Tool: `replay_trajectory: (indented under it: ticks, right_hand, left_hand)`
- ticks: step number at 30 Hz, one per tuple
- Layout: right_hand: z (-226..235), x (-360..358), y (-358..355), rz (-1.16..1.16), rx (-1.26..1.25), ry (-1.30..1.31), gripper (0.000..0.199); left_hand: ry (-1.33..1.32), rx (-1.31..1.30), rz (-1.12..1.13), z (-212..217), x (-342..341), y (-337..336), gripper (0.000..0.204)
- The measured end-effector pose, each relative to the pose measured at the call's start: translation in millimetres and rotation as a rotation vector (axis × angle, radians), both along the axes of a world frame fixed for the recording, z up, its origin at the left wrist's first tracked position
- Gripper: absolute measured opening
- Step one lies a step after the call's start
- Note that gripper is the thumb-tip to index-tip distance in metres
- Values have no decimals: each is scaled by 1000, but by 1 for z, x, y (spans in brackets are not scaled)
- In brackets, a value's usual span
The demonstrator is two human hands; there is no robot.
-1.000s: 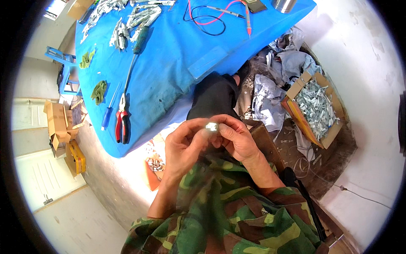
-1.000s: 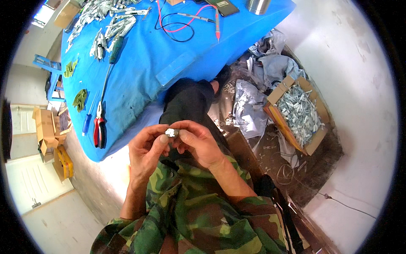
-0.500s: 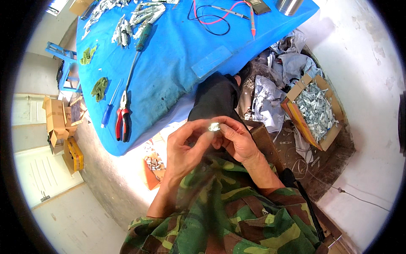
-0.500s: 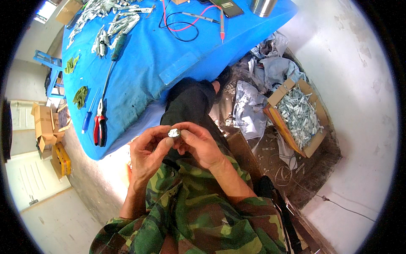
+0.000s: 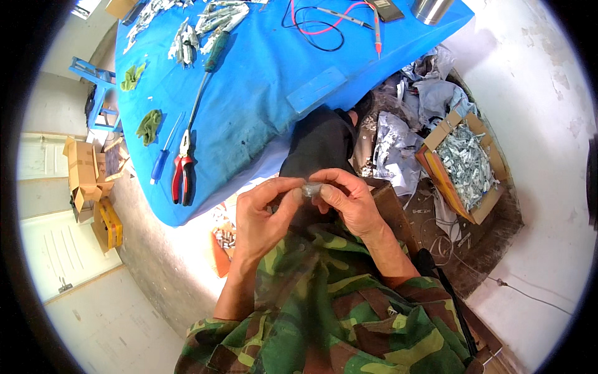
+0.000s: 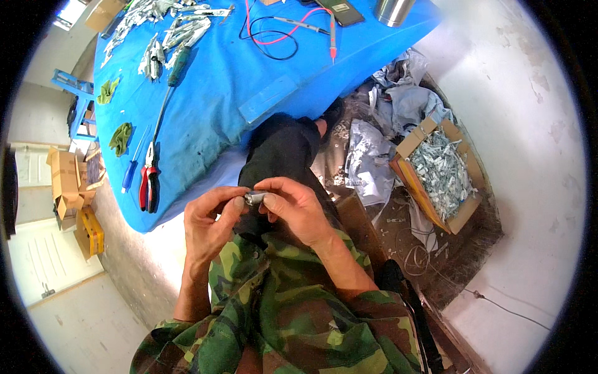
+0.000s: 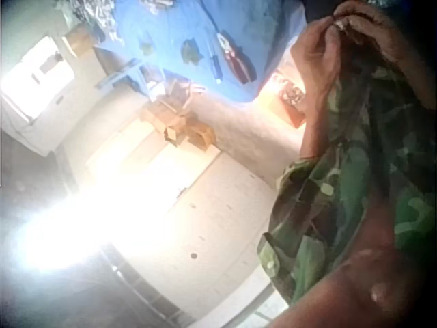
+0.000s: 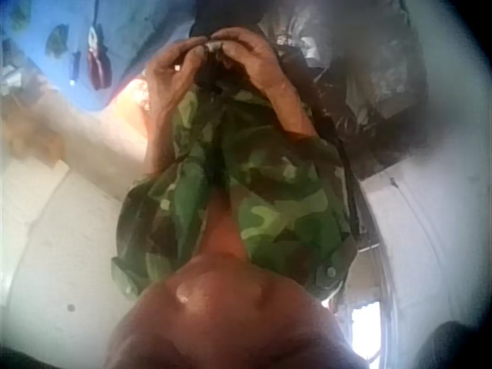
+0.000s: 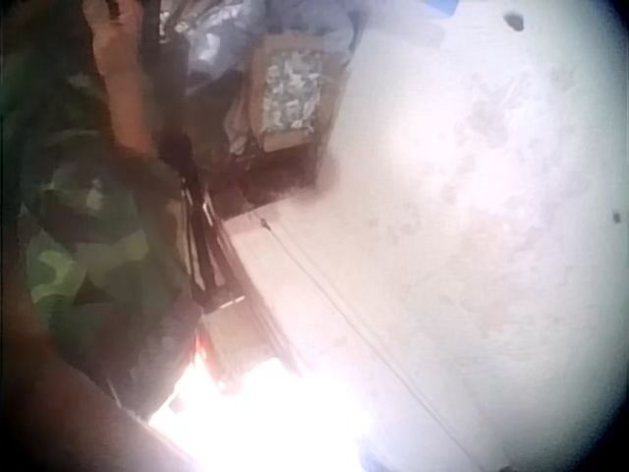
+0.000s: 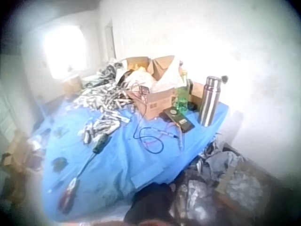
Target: The person uses pliers and a screwdriver to assemble small metal components, fitting a metal piece into a plastic housing and securing it by tightening a screw.
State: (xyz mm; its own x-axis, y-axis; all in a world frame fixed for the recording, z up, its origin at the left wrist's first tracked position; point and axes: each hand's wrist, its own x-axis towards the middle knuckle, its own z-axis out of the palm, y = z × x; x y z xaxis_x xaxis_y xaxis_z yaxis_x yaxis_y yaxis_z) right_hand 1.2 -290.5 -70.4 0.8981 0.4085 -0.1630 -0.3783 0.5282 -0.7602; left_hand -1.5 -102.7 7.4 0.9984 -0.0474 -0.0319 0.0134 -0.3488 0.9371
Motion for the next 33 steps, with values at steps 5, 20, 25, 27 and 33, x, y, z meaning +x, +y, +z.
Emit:
replay_trajectory:
  ticks: [5, 20, 25, 27, 33]
  right_hand:
    - [3, 0, 3, -13, -53, -25, 28]
    - [18, -3, 9, -92, -259, -103, 28]
    - [18, -5, 10, -30, -349, -200, 28]
    - [17, -5, 11, -58, -350, -243, 29]
    - [17, -5, 14, -110, -316, -294, 29]
  left_hand:
    - [-12, 9, 22, -5, -1, 2, 11]
    - [-228, 387, 0, -2, -1, -10, 4]
    - [-150, 314, 4, -6, -4, -9, 9]
    - [-137, 308, 6, -4, -4, -9, 10]
    - [-160, 313, 27, -3, -7, -11, 10]
